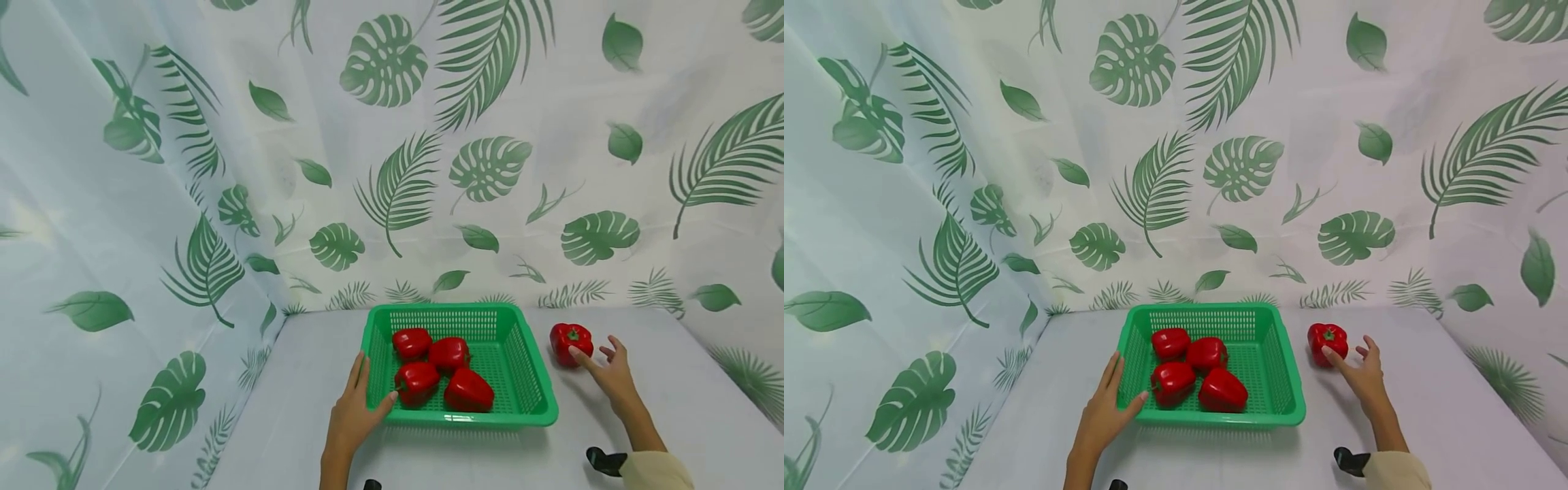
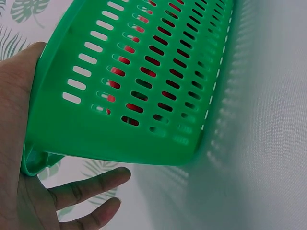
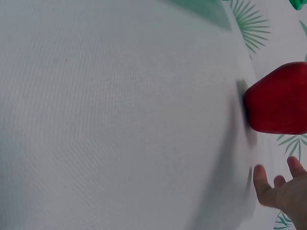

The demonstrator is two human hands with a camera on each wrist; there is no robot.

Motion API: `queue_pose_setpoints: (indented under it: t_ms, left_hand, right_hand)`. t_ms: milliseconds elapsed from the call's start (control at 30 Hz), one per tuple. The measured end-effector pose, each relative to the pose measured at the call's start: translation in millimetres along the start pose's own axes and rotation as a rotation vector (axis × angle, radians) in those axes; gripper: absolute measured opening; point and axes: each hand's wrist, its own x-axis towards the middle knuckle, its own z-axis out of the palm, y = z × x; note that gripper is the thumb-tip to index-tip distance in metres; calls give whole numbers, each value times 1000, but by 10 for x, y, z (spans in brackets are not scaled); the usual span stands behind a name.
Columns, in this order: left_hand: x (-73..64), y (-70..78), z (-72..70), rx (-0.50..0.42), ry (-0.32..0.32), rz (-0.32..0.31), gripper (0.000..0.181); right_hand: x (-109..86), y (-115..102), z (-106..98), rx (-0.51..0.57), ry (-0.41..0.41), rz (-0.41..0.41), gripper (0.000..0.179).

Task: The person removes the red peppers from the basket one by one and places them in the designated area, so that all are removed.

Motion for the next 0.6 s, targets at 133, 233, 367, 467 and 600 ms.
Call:
queue_pose_setpoints:
  t_ms: [133, 233, 367, 467, 600]
  left_hand:
    - [-15, -4, -10, 15, 13, -1, 87]
    - [-4, -10, -7, 20, 17, -3, 88]
    - [6, -4, 5, 6, 12, -5, 88]
    - [-3, 2, 12, -2, 8, -5, 87]
    - [-16, 5, 13, -8, 9, -5, 87]
  right_hand:
    - [-50, -70, 5, 47, 101, 23, 106]
    - [-91, -162, -12, 63, 176, 15, 102]
    - [-155, -323, -44, 83, 277, -36, 95]
    - [-211, -472, -60, 107, 321, -95, 89]
    - [-282, -677, -72, 125, 341, -184, 80]
